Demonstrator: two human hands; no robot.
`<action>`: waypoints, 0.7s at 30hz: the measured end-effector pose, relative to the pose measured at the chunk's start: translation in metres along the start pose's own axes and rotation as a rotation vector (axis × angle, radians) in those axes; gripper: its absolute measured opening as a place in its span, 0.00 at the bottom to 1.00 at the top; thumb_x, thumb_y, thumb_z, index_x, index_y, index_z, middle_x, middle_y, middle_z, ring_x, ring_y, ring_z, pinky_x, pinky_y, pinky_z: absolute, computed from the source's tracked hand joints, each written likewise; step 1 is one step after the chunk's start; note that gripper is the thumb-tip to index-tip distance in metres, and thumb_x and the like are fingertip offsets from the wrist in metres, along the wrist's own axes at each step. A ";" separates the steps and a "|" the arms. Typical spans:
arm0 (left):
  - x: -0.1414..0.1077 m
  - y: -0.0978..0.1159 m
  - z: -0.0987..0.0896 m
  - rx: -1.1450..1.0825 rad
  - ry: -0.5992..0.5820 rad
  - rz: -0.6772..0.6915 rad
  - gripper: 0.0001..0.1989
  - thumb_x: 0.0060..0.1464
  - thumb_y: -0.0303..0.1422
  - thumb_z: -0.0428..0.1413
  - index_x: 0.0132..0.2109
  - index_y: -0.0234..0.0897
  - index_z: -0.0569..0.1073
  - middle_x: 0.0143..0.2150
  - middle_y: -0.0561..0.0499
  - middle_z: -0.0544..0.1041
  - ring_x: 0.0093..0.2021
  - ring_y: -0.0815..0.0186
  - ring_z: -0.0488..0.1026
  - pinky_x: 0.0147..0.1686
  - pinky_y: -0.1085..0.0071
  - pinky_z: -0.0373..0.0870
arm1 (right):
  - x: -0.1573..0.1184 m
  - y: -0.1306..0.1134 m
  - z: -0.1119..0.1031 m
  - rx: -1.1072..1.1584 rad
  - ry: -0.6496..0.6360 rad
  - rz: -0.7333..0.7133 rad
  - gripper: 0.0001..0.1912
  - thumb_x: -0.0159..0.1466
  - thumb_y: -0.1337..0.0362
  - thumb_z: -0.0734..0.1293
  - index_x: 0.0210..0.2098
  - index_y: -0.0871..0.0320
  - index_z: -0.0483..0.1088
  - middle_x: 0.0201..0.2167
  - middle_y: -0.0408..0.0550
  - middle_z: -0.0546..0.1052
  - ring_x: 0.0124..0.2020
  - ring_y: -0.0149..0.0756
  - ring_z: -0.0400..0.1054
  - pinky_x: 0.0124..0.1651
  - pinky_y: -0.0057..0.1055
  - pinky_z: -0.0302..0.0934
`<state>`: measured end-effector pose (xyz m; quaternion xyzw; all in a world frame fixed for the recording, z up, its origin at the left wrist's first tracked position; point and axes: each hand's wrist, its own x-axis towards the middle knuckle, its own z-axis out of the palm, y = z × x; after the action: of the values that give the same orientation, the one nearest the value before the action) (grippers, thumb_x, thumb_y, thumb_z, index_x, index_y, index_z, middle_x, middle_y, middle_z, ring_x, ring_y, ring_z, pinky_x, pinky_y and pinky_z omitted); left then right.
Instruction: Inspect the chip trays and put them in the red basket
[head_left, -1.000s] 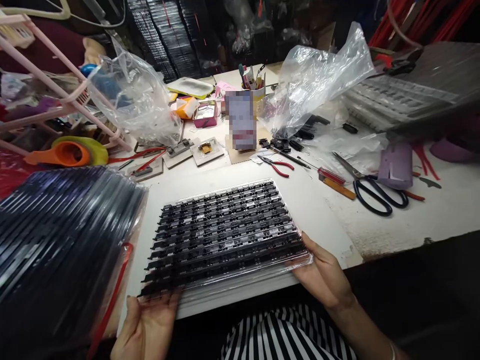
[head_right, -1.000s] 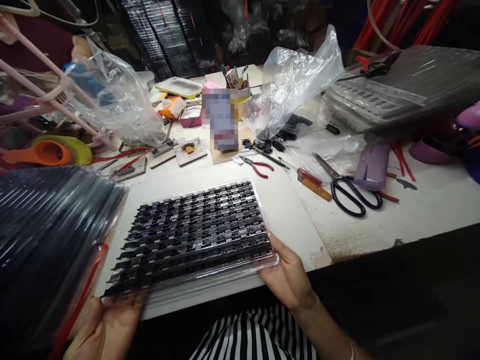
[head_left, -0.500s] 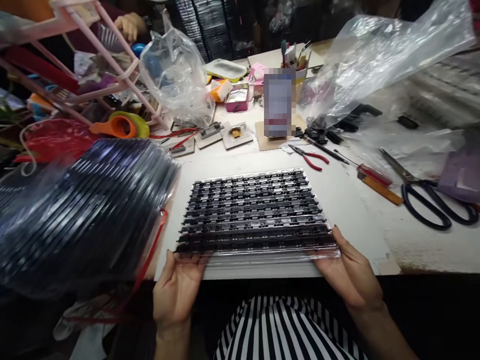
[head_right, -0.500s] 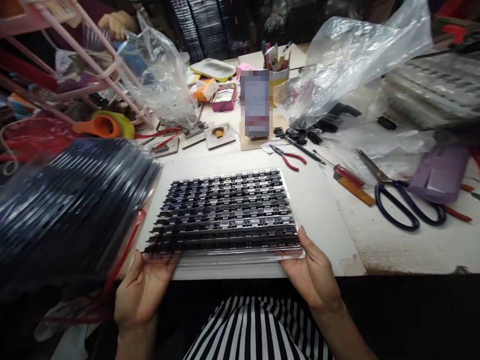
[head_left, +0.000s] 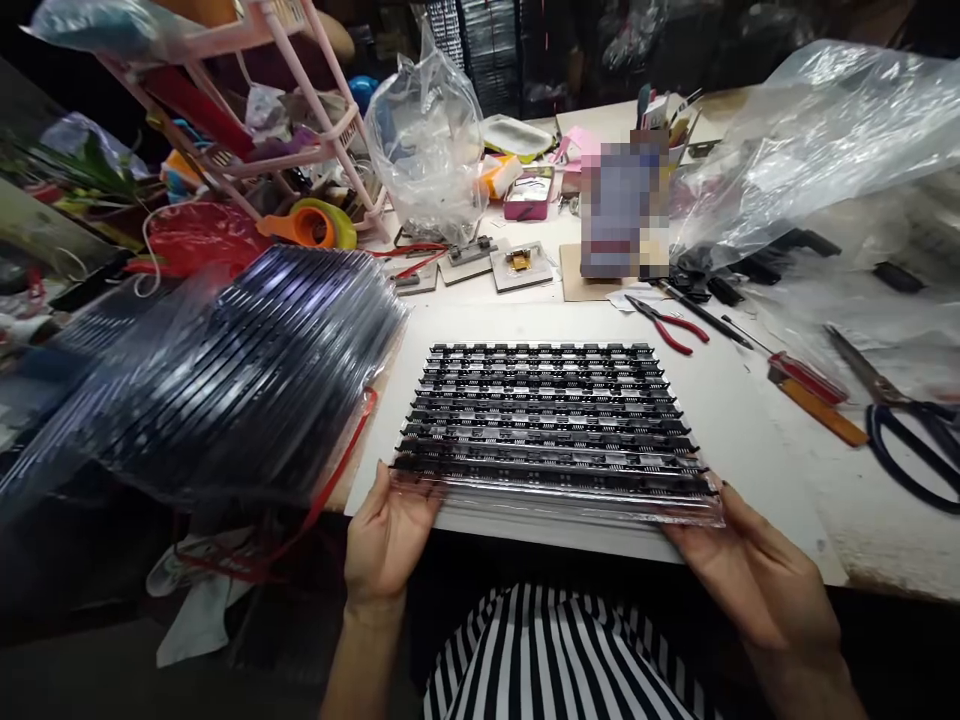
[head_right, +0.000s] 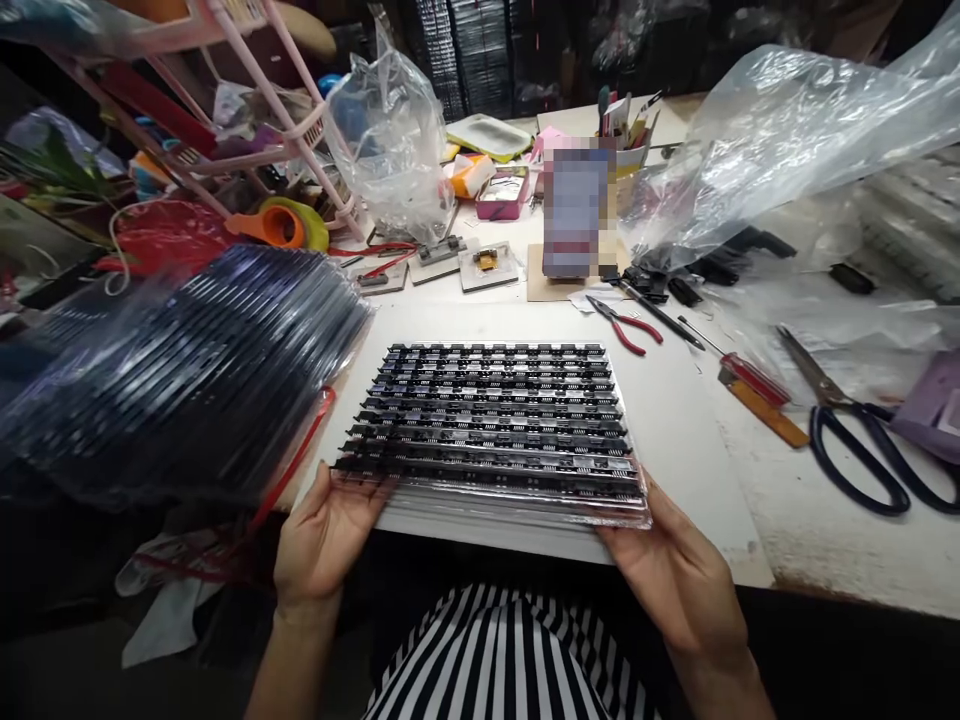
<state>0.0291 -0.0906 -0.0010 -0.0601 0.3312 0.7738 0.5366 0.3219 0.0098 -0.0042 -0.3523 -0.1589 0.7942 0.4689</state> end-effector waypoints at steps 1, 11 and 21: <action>0.000 0.000 0.000 -0.002 -0.001 0.002 0.19 0.64 0.32 0.39 0.47 0.39 0.75 0.47 0.46 0.78 0.45 0.60 0.75 0.48 0.51 0.71 | -0.001 0.000 -0.001 -0.006 -0.004 -0.012 0.18 0.66 0.63 0.59 0.54 0.48 0.67 0.57 0.47 0.69 0.59 0.43 0.60 0.55 0.47 0.63; 0.000 0.002 0.004 -0.030 -0.053 -0.006 0.22 0.63 0.28 0.37 0.57 0.47 0.67 0.53 0.47 0.74 0.52 0.57 0.72 0.48 0.49 0.71 | 0.002 0.009 0.004 0.064 -0.053 -0.104 0.16 0.68 0.64 0.59 0.52 0.51 0.69 0.53 0.47 0.72 0.56 0.40 0.63 0.58 0.44 0.59; -0.001 -0.012 0.015 0.281 0.049 0.146 0.19 0.59 0.36 0.51 0.58 0.52 0.65 0.63 0.56 0.62 0.63 0.62 0.57 0.63 0.57 0.53 | 0.005 0.009 0.008 0.095 -0.146 -0.160 0.16 0.69 0.64 0.57 0.53 0.52 0.69 0.53 0.47 0.72 0.54 0.38 0.64 0.59 0.43 0.57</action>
<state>0.0434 -0.0805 0.0055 0.0207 0.4528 0.7550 0.4738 0.3094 0.0097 -0.0060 -0.2573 -0.1824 0.7843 0.5343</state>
